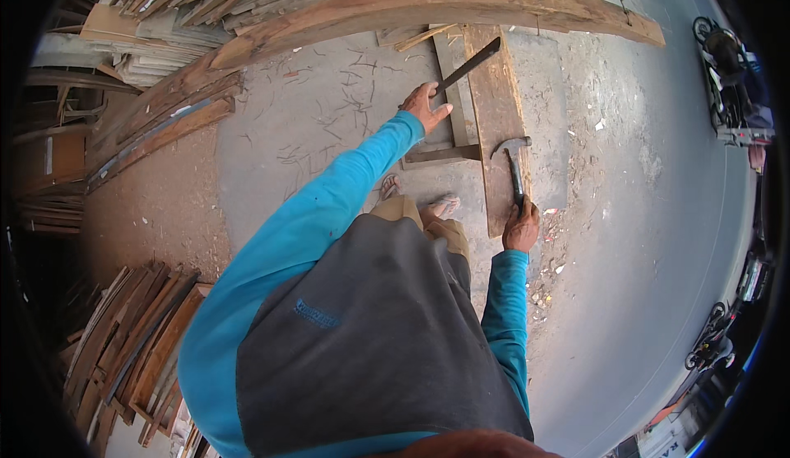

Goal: The person removes nails from a wooden plank using a hammer and a metal rod, then picks up the loosened nails by hand.

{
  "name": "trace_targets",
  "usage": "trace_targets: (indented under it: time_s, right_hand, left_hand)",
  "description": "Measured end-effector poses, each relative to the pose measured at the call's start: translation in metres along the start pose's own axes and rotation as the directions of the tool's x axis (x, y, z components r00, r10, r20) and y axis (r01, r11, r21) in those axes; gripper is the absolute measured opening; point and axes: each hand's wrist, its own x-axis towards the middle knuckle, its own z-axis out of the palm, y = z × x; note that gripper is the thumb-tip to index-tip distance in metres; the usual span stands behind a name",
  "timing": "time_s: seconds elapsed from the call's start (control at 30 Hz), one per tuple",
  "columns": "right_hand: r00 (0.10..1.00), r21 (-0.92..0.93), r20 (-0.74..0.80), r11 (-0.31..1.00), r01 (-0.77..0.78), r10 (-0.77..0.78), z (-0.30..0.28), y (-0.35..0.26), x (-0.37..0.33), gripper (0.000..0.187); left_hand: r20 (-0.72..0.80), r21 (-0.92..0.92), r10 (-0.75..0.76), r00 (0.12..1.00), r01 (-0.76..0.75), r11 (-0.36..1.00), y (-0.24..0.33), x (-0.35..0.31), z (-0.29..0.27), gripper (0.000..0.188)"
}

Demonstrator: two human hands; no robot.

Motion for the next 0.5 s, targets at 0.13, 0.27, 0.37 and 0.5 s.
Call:
trace_targets:
  time_s: [0.13, 0.27, 0.37, 0.5]
  right_hand:
    - [0.998, 0.02, -0.059, 1.0, 0.022, -0.021, -0.009, -0.004, 0.019, 0.036]
    - [0.997, 0.078, -0.013, 0.994, -0.073, 0.074, -0.006, -0.009, 0.019, 0.039]
    - [0.995, 0.139, -0.006, 0.985, -0.099, 0.101, -0.003, -0.006, 0.014, 0.041]
    - [0.986, 0.18, 0.004, 0.97, -0.164, 0.166, -0.006, -0.007, 0.012, 0.04]
  left_hand:
    - [-0.247, 0.107, 0.323, 0.914, -0.305, 0.946, 0.111, 0.067, 0.019, 0.092]
    - [-0.019, -0.018, 0.065, 0.998, -0.065, 0.998, 0.14, 0.099, 0.025, 0.085]
    - [-0.103, 0.059, 0.105, 0.989, -0.099, 0.993, 0.123, 0.101, 0.039, 0.082]
    - [0.093, 0.105, 0.123, 0.988, -0.132, 0.986, 0.117, 0.03, 0.032, 0.056]
